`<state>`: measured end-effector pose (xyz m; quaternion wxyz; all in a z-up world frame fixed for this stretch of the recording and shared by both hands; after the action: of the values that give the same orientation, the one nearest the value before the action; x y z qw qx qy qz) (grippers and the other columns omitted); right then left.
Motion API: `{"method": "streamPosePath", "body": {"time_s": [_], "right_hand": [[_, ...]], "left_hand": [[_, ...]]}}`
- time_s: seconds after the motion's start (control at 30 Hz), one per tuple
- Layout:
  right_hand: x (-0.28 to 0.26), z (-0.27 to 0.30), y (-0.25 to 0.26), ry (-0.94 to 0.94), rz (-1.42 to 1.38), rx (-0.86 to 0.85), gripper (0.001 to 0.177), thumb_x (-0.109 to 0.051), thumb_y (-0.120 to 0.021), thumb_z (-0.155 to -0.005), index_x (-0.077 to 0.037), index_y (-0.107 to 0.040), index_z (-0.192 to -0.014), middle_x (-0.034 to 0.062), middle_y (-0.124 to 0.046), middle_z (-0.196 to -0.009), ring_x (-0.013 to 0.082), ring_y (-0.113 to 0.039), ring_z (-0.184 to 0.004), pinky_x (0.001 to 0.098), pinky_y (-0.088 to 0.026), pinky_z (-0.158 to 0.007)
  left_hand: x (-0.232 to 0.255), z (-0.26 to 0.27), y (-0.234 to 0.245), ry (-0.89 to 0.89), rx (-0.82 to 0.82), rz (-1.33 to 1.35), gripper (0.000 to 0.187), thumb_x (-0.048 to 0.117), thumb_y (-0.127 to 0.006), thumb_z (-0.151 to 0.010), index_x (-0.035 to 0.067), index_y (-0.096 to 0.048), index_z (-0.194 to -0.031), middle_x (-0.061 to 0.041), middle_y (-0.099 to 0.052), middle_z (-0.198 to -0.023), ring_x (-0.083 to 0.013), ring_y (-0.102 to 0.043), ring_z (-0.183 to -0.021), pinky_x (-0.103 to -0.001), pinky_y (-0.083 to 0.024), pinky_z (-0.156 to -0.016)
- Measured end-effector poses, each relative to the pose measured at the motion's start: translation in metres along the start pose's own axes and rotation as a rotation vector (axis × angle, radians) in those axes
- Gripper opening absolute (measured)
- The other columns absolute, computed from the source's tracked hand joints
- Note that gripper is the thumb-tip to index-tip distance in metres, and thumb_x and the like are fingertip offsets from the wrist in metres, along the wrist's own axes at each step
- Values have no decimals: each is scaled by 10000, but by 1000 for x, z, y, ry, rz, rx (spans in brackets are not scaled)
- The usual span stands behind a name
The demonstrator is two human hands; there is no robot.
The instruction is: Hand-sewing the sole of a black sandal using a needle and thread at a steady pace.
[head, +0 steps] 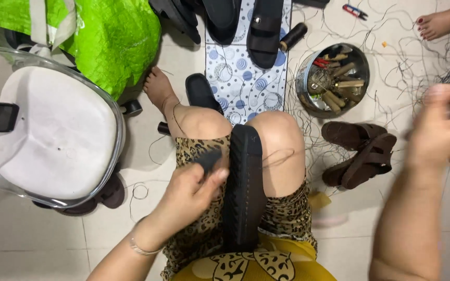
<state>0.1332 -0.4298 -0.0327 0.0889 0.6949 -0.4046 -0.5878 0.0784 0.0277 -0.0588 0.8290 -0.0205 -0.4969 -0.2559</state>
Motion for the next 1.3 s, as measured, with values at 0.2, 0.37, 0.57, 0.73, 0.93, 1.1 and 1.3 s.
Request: {"method": "streamPosePath", "body": {"time_s": [0.2,0.37,0.57,0.73,0.93,1.1,1.3], "right_hand": [[30,69,-40,-720,-1516,-154,263,-114,-519,-1130,59,-608,-1307,80,-665,-944,117,-607,-822,339,-507,-954],[-191,126,-113,158,-138,-858,419,-157,-807,-775,-45,-715,-1168,119,-786,-1022,238,-752,-835,351,-623,-680],[-219,134,-110,160,-340,-973,95,-27,-747,-817,-43,-741,-910,12,-692,-795,80,-594,-560,202,-481,-488],[-218,132,-135,-14,-862,-884,182,-187,-544,-1039,-33,-623,-980,217,-646,-1278,121,-686,-648,223,-602,-621],[-146,116,-140,-273,-658,-740,345,-211,-454,-1077,-46,-552,-791,36,-597,-690,76,-429,-514,197,-394,-493],[-87,87,-71,-371,-277,-464,273,-228,-619,-1028,-28,-631,-1214,-4,-543,-716,54,-441,-537,188,-368,-443],[-133,151,-104,-98,-194,-783,364,-298,-640,-925,-96,-703,-1222,17,-833,-882,48,-593,-438,183,-490,-354]], "left_hand": [[1,23,-28,-106,-511,632,207,123,-597,-1017,-23,-736,-1065,16,-568,-560,-73,-490,-465,-213,-403,-441],[85,-6,18,-611,-42,414,213,38,-548,-1007,-55,-678,-1147,20,-596,-617,-55,-435,-438,-201,-370,-445],[137,-16,74,-898,629,-165,114,-5,-645,-916,-79,-602,-991,-155,-703,-860,-232,-668,-682,-314,-540,-602],[86,-98,82,-452,379,810,449,393,-634,-968,-19,-645,-1147,-45,-629,-670,-149,-627,-529,-247,-525,-468],[-16,-157,100,-234,411,1111,317,291,-631,-966,-17,-702,-969,68,-364,-520,-47,-300,-366,-226,-235,-312],[-132,-125,188,153,593,-246,420,332,-627,-1064,-71,-654,-950,-154,-670,-751,-245,-643,-536,-364,-549,-525],[-111,26,38,-143,48,574,500,373,-435,-1037,-31,-554,-1306,-138,-754,-917,-230,-718,-579,-260,-518,-452]]}}
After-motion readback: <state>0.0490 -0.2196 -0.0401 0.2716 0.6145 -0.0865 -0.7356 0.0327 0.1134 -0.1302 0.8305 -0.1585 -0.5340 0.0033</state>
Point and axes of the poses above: each hand's wrist, its own z-axis away from the middle knuckle, its own y-axis out of the back of the hand, x = y × z, the point moved 9 cm from there along -z, towards the middle knuckle
